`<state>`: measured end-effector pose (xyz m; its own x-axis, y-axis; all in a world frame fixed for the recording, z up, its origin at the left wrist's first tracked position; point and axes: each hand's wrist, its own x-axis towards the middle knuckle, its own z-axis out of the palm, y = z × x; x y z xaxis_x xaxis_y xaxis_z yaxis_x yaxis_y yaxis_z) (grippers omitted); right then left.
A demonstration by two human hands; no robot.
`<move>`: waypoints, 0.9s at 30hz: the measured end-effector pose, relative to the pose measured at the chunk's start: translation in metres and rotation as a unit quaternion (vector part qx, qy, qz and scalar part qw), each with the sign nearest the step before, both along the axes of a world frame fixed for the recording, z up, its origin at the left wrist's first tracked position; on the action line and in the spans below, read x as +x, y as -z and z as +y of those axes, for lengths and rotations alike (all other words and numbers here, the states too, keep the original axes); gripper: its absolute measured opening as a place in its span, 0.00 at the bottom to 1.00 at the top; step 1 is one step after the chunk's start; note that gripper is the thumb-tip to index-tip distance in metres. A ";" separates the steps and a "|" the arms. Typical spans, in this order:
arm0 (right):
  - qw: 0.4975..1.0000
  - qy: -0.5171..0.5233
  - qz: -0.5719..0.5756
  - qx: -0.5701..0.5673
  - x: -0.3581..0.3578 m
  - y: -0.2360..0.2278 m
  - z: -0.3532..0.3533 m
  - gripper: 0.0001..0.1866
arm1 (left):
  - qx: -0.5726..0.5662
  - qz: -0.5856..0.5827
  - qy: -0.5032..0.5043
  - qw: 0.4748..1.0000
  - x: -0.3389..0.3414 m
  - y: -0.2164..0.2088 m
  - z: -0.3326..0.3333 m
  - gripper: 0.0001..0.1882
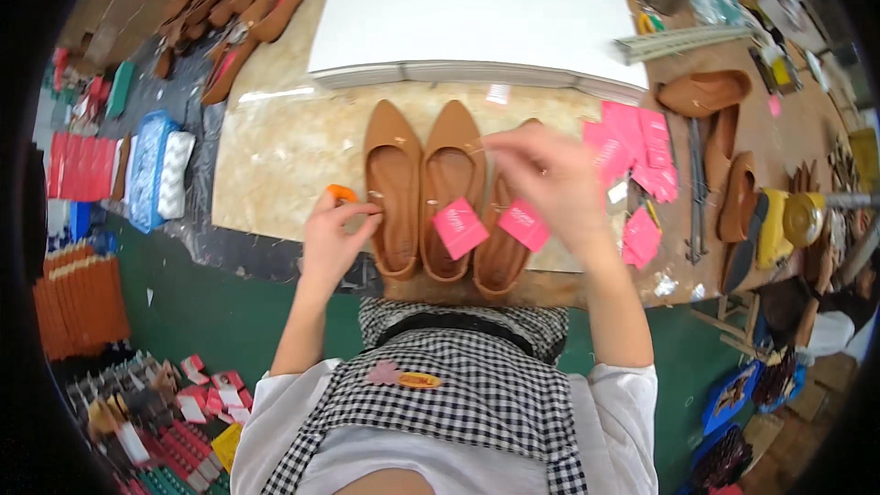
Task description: The person inserts metal shanks into the insoles of brown leather flats using a small tool. They then place pink paper inserts into the shoes and arrange them on the table. The person repeats this process for multiple pairs of shoes.
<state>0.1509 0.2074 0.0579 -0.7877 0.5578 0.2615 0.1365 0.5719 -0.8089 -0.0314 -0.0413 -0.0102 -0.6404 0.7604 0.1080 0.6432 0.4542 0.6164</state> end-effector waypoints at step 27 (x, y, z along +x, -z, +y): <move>0.905 -0.248 -0.058 0.340 -0.117 0.106 -0.058 0.03 | -0.040 0.086 -0.002 0.995 -0.003 0.003 0.004 0.07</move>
